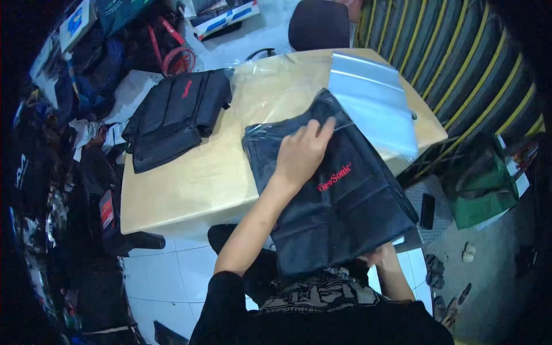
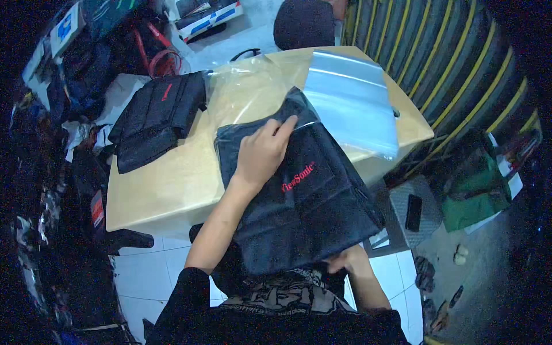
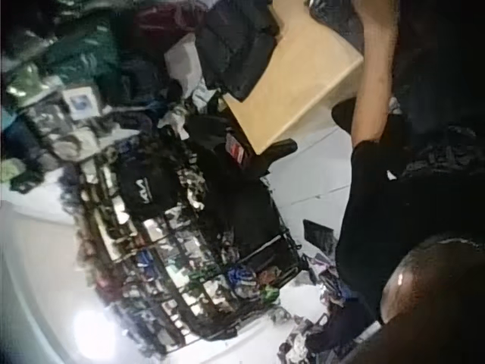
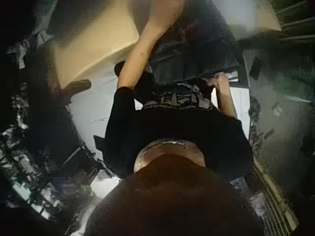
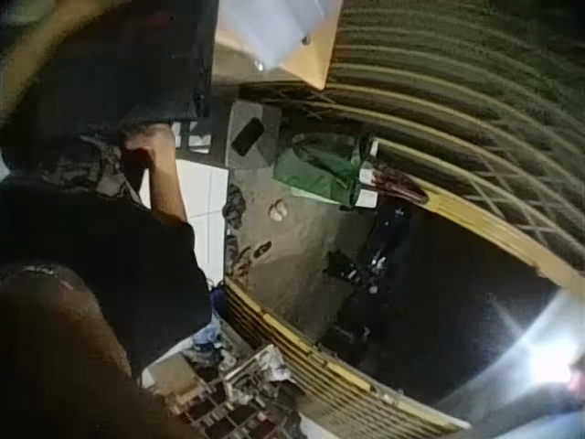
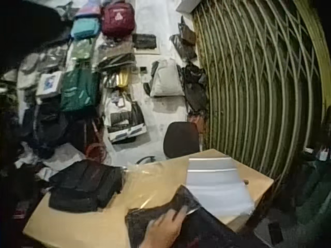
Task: The person opens a clear plastic sleeve by inserting their arms into it, then slides a black laptop bag into the sleeve before folding the plastic.
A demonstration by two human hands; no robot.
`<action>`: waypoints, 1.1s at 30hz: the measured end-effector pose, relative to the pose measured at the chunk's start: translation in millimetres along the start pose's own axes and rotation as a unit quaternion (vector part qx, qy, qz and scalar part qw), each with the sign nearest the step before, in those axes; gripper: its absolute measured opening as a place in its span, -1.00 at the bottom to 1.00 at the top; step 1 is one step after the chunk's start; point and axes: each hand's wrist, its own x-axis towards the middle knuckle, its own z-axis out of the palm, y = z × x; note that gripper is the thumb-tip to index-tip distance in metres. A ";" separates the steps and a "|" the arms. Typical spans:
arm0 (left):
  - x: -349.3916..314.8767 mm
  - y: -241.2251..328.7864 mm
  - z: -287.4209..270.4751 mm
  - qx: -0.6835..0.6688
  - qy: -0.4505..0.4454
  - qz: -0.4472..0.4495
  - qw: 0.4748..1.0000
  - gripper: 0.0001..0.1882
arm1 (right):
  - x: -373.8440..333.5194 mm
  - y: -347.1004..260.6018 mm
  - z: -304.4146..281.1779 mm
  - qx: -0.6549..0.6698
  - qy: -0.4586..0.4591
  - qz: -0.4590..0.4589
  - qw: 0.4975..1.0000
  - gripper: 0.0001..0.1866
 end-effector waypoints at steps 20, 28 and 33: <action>44.9 55.3 -1.9 -0.005 0.011 0.165 0.986 -0.75 | 118.9 -35.6 77.2 -0.281 0.205 -0.224 0.910 -0.71; 67.9 35.4 -14.6 -0.027 0.033 0.112 0.993 -0.89 | 165.0 -35.6 70.9 -0.579 0.278 -0.221 0.734 -0.70; 62.7 35.5 -12.5 -0.037 0.020 0.143 0.989 -0.88 | 166.6 -47.9 84.3 -0.649 0.128 -0.443 0.605 -0.74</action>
